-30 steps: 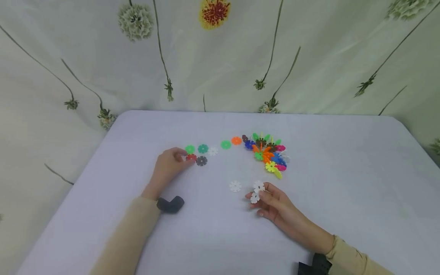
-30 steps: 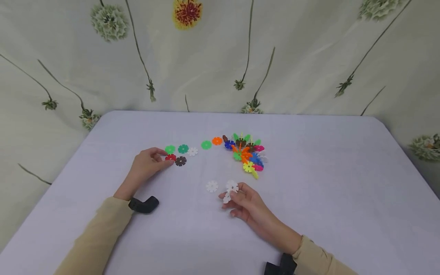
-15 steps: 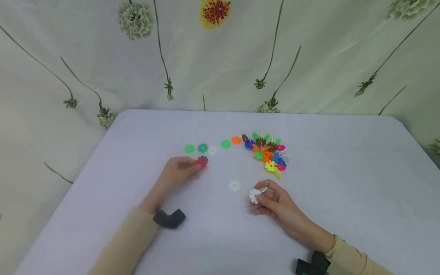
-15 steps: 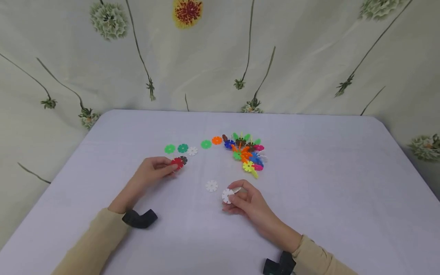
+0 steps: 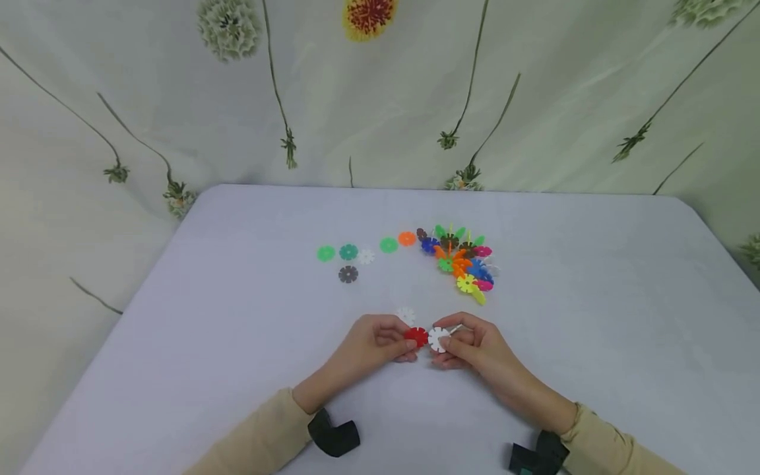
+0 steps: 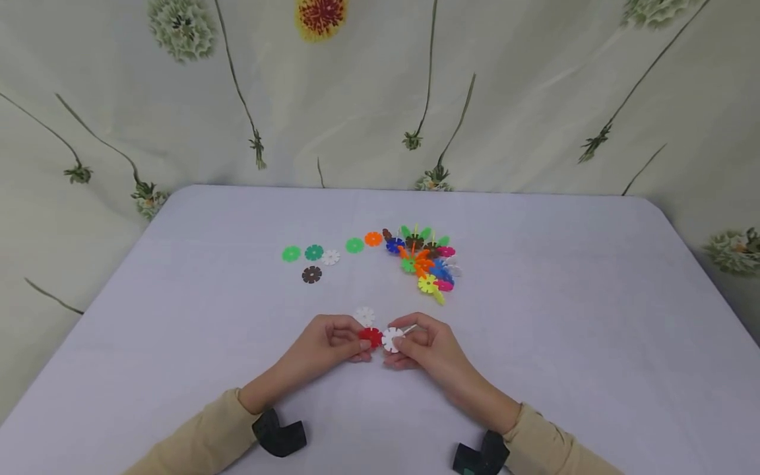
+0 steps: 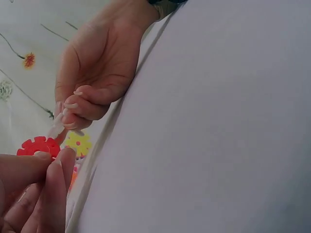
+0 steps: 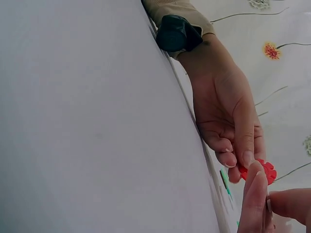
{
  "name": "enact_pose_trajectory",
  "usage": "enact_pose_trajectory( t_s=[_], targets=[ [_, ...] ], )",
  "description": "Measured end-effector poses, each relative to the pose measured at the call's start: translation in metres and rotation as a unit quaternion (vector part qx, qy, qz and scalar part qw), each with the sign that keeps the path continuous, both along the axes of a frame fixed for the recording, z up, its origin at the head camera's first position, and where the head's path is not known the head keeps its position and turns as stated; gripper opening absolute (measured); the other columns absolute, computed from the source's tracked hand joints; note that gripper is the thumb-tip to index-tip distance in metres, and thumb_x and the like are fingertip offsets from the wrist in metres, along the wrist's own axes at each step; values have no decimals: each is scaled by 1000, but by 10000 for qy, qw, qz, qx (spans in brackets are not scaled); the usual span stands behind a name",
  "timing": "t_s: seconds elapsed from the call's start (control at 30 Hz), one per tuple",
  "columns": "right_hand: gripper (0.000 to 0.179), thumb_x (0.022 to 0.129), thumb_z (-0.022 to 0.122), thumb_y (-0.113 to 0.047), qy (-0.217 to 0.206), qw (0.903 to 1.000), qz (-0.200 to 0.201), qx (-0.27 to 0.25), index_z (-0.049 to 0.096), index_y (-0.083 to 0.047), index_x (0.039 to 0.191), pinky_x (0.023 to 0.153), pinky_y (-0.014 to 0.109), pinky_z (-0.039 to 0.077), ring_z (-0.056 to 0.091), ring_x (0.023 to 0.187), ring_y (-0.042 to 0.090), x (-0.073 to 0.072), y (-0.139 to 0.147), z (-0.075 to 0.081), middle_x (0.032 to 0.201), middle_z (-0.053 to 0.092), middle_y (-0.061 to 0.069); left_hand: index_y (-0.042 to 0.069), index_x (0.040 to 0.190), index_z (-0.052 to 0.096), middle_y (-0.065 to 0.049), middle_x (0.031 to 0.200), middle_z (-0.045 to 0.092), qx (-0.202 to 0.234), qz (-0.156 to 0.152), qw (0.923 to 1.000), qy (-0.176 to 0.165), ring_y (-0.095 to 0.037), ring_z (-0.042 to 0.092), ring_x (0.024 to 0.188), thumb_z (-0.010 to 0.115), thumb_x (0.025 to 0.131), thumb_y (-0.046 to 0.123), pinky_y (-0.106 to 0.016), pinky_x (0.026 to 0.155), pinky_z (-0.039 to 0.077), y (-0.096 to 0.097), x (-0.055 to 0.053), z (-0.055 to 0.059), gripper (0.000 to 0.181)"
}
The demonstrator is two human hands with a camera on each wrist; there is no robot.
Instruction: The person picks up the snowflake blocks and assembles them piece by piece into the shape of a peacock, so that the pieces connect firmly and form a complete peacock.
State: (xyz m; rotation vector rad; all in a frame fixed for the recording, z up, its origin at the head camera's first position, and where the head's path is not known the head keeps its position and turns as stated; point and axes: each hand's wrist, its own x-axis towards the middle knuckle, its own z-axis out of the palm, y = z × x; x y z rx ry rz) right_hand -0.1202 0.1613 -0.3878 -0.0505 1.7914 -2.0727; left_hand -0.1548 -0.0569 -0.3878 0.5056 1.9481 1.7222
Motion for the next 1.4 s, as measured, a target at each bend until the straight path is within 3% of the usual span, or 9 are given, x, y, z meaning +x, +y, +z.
enact_pose_trajectory(
  t_s=[0.43,0.63,0.73,0.83,0.9,0.97,1.2,1.3,1.4],
  targets=[
    [27,91,59,-4,-20,9994,229,246,53,9,114,72,34,54,68,76,26,-1,-3,4,83,67,18,-4,92,69,-10,83,69,-500,-139,9913,1213,-16,68,72,69,81,-3,-25,66,54,-1,2,3,11],
    [24,91,58,-2,91,9991,373,201,53,9,111,74,33,54,68,74,24,2,-4,4,82,67,18,2,91,72,-3,84,70,-1151,-292,9529,2792,-6,64,74,72,79,0,-18,66,52,0,6,6,11],
    [24,92,58,-2,121,9990,383,181,53,9,112,75,34,54,68,75,25,2,-4,3,83,67,19,5,91,73,-1,83,70,-1367,-296,9411,3078,-3,62,74,73,79,2,-17,67,51,1,7,8,12],
    [29,93,58,-6,192,9987,424,193,52,7,117,74,36,54,68,76,27,0,-3,4,83,67,19,2,91,71,-3,82,70,-1019,-250,9692,2227,-6,64,73,72,80,1,-21,67,53,1,4,7,11],
    [35,93,58,-11,313,9975,569,266,49,4,124,71,36,55,67,72,27,-2,0,5,81,66,19,-2,92,69,-8,83,69,-518,-211,9901,1284,-12,67,74,71,81,-1,-26,69,54,-1,0,5,11],
    [39,94,58,-15,540,9950,708,449,47,0,129,65,30,55,63,64,24,-4,5,6,76,64,17,-6,95,66,-13,86,68,62,-167,9994,310,-21,68,77,68,83,-1,-32,71,54,-4,-4,4,13],
    [37,92,60,-9,1181,9882,845,494,51,-3,127,72,27,52,57,87,19,-7,11,1,109,56,11,-11,112,57,-21,101,65,988,-420,9772,-1831,-29,65,92,59,91,4,-37,84,49,-9,-6,2,26],
    [33,92,59,-7,1167,9908,679,27,52,2,122,67,31,53,58,82,21,-3,6,-2,105,58,11,-12,115,55,-21,102,65,1046,-591,9712,-2057,-28,65,93,57,93,5,-37,86,48,-5,-5,1,28],
    [25,92,59,-6,1068,9940,209,-147,55,8,113,64,29,53,58,74,19,-1,3,-4,90,61,10,-11,116,57,-20,102,66,762,-756,9792,-1720,-28,64,94,58,93,9,-37,85,49,-8,-11,2,31]
  ],
)
